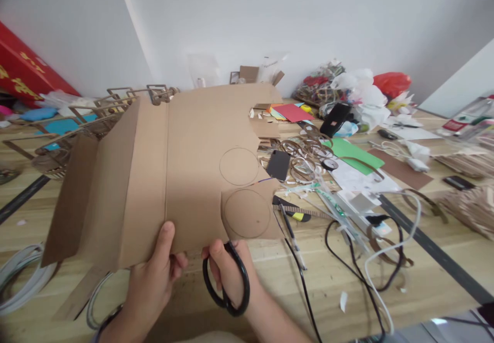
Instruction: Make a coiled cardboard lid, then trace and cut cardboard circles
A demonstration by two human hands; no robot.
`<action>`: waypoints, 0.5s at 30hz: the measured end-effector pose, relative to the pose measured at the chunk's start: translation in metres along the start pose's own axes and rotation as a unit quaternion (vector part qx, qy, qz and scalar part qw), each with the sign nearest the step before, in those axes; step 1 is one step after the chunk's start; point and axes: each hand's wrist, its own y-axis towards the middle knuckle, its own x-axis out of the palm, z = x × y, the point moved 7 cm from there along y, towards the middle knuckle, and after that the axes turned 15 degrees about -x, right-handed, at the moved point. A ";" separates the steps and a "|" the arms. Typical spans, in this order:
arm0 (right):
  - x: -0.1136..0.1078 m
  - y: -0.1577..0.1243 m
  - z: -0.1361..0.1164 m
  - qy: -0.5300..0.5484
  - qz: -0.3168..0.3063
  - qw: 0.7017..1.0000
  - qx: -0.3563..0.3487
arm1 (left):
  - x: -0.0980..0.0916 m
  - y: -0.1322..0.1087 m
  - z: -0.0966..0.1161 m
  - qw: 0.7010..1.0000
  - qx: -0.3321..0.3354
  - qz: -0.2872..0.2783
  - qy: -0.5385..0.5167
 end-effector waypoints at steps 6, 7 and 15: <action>-0.022 -0.032 0.007 0.031 -0.068 0.994 0.075 | -0.006 -0.001 0.006 0.999 -0.029 0.005 0.015; -0.032 -0.038 0.006 0.006 -0.077 0.994 0.075 | -0.007 -0.001 0.007 0.999 -0.033 0.005 0.018; -0.113 -0.074 -0.014 -0.207 -0.115 0.969 0.074 | -0.003 0.002 0.003 0.999 -0.032 -0.005 -0.010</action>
